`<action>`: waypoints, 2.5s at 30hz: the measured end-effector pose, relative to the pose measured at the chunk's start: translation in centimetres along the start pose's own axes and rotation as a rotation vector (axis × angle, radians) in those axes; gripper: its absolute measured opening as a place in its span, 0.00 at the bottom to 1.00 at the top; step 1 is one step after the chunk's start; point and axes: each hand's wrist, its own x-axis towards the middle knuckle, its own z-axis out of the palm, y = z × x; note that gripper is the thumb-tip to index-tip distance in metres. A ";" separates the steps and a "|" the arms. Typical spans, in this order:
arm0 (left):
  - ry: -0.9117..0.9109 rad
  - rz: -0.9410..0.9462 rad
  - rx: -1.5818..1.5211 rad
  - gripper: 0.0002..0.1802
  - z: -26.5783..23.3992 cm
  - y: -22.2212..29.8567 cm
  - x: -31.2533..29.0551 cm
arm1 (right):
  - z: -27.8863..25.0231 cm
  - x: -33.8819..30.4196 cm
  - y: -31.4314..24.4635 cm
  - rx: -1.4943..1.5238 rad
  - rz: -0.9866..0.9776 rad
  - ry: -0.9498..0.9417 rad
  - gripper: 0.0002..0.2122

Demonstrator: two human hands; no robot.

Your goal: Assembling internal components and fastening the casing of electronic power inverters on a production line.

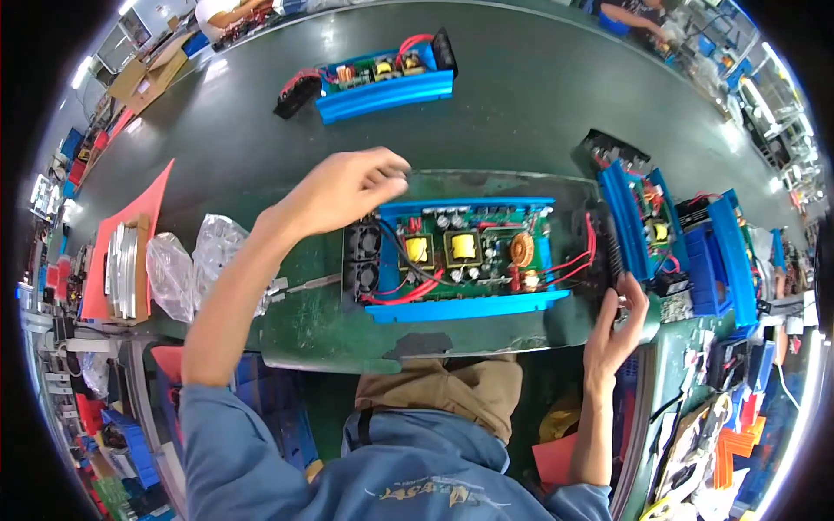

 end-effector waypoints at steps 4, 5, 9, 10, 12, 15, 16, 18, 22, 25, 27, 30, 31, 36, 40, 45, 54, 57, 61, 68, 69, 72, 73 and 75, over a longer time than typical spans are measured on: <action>0.566 -0.124 0.117 0.18 3.1 0.3 -7.0 | 0.2 -4.2 0.1 0.121 0.146 -0.264 0.15; 0.641 -0.253 0.098 0.19 4.2 0.1 -8.9 | 1.0 -4.4 -0.3 0.140 0.119 -0.282 0.15; 0.467 -0.387 -0.183 0.17 7.4 0.5 -12.1 | 3.0 -3.6 -0.7 0.168 0.078 -0.295 0.20; 0.425 -0.314 -0.093 0.17 7.9 0.7 -11.9 | 3.0 -3.5 -0.7 0.148 0.100 -0.289 0.18; 0.430 -0.310 -0.024 0.19 8.9 1.8 -11.2 | 3.0 -3.3 -0.7 0.151 0.096 -0.300 0.16; 0.641 -0.138 0.180 0.19 10.3 1.5 -10.5 | 3.1 -3.3 -0.7 0.137 0.103 -0.279 0.12; 0.685 -0.013 0.344 0.21 10.2 1.7 -10.1 | 3.1 -3.2 -0.5 0.122 0.098 -0.278 0.11; 0.606 0.282 0.497 0.22 8.8 1.9 -8.7 | 3.0 -3.5 -0.3 0.097 0.106 -0.289 0.10; 0.435 0.374 0.618 0.29 7.2 1.3 -4.8 | 3.3 -3.6 0.3 0.131 0.172 -0.276 0.11; 0.447 0.200 0.490 0.33 7.3 0.0 -3.8 | 3.3 -3.5 0.4 0.121 0.167 -0.242 0.11; 0.468 0.106 0.352 0.32 7.7 -1.0 -4.2 | 3.6 -3.4 0.1 0.096 0.174 -0.250 0.11; 0.540 -0.073 0.172 0.33 8.8 -1.5 -5.5 | 3.2 -3.5 0.2 0.041 0.158 -0.292 0.09; 0.565 -0.111 0.126 0.34 9.1 -1.7 -5.9 | 3.3 -3.6 0.0 0.052 0.179 -0.299 0.09; 0.805 -0.125 0.038 0.24 10.5 -2.2 -12.3 | 3.0 -3.5 0.0 0.077 0.187 -0.316 0.10; 0.584 -0.039 0.176 0.17 10.6 0.4 -12.8 | 3.1 -3.5 -0.2 0.147 0.234 -0.302 0.11; 0.585 -0.098 0.175 0.20 10.4 0.7 -12.7 | 2.8 -3.6 0.8 0.134 0.207 -0.314 0.11; 0.801 -0.297 0.062 0.23 10.8 0.8 -14.5 | 2.4 -0.6 -8.6 -0.057 -0.405 -0.291 0.20; 0.785 -0.313 -0.010 0.28 10.2 -0.3 -12.9 | 6.2 0.2 -11.3 0.038 -0.525 -0.595 0.16; 0.566 -0.255 -0.070 0.29 9.9 0.0 -11.6 | 9.5 -0.1 -12.9 0.079 -0.544 -0.727 0.18; 0.753 0.190 0.291 0.25 8.6 -0.3 -9.6 | 10.7 -0.6 -12.2 0.108 -0.615 -0.683 0.16; 0.746 0.265 0.361 0.26 8.0 -0.8 -8.9 | 10.9 -0.7 -12.3 0.107 -0.606 -0.671 0.16; 0.578 0.315 0.323 0.25 5.1 -2.3 -5.8 | 10.9 -0.7 -12.0 0.113 -0.589 -0.688 0.15; 0.499 0.314 0.296 0.23 4.2 -3.2 -4.6 | 10.8 -0.8 -12.0 0.105 -0.581 -0.684 0.15; 0.357 0.390 0.354 0.21 2.5 -4.2 -3.1 | 10.6 -0.9 -12.4 0.100 -0.588 -0.684 0.14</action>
